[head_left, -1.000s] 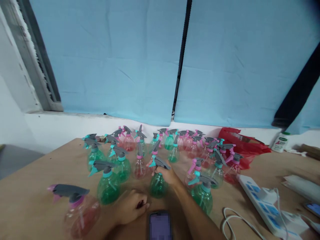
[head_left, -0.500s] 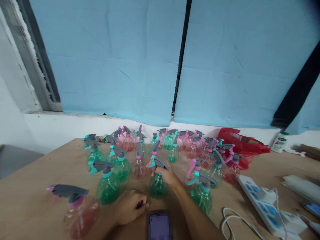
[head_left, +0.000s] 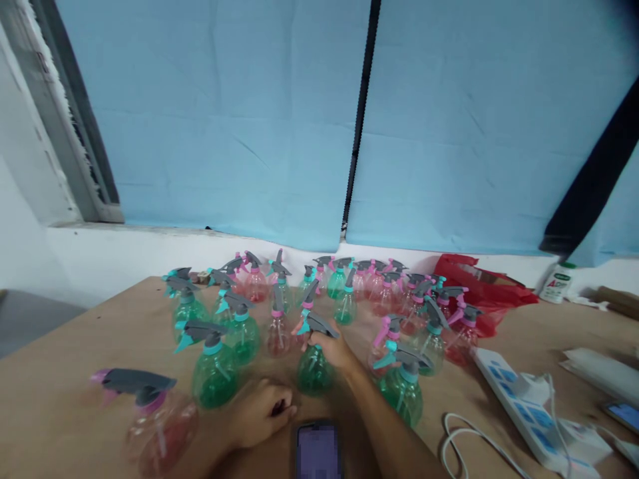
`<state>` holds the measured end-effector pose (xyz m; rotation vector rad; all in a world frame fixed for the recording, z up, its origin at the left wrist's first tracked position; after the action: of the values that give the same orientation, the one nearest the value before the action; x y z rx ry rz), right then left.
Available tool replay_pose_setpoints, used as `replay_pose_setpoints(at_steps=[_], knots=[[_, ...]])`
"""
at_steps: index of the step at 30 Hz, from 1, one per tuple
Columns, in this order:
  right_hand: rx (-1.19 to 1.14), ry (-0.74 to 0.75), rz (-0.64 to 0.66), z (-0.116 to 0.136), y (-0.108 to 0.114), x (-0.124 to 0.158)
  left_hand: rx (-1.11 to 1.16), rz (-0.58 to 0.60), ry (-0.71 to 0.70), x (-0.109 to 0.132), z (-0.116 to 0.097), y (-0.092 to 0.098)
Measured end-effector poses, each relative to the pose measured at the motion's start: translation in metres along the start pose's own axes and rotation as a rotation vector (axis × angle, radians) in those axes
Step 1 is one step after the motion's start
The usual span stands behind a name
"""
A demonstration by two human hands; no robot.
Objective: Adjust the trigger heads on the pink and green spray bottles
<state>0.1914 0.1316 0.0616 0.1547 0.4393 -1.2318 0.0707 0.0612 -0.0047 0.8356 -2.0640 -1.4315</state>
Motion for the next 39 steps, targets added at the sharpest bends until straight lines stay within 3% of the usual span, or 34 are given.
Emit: replay_pose_setpoints(at_steps=[4, 7, 9, 13, 16, 24, 32, 36, 39], knots=[[-0.026, -0.048, -0.028, -0.013, 0.003, 0.0, 0.002, 0.01, 0.007, 0.001, 0.001, -0.001], [0.054, 0.003, -0.082, -0.012, 0.009, -0.001, -0.005, 0.005, 0.001, 0.0, 0.002, -0.002], [0.168, 0.042, -0.204, -0.008, 0.019, 0.001, -0.013, 0.01, -0.007, 0.0, 0.002, -0.003], [0.426, 0.065, -0.611, 0.003, 0.048, 0.02, -0.019, 0.022, 0.009, 0.0, 0.002, -0.003], [0.555, 0.099, -0.737, 0.009, 0.053, 0.03, -0.019, 0.02, 0.024, 0.0, 0.003, -0.002], [0.944, 0.173, -0.853, 0.006, 0.063, 0.036, -0.031, 0.013, 0.025, 0.002, 0.003, -0.002], [0.984, 0.173, -0.972, 0.009, 0.082, 0.043, -0.017, 0.015, 0.008, 0.001, 0.005, -0.005], [1.083, 0.338, -0.931, 0.03, 0.062, 0.049, -0.019, 0.007, 0.002, 0.001, 0.008, -0.007], [1.109, 0.511, -0.761, 0.044, 0.028, 0.046, -0.009, -0.001, -0.011, 0.001, 0.006, -0.005]])
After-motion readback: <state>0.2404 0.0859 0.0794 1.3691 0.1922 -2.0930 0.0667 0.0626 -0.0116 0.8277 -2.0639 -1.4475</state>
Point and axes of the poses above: each hand's wrist, its own x-axis away from the middle knuckle, its own y-axis out of the back of the hand, z = x × y, the point moved 10 cm from there along -x, towards the middle knuckle, and after that the axes turned 3 degrees about z, right-handed, at the moved point
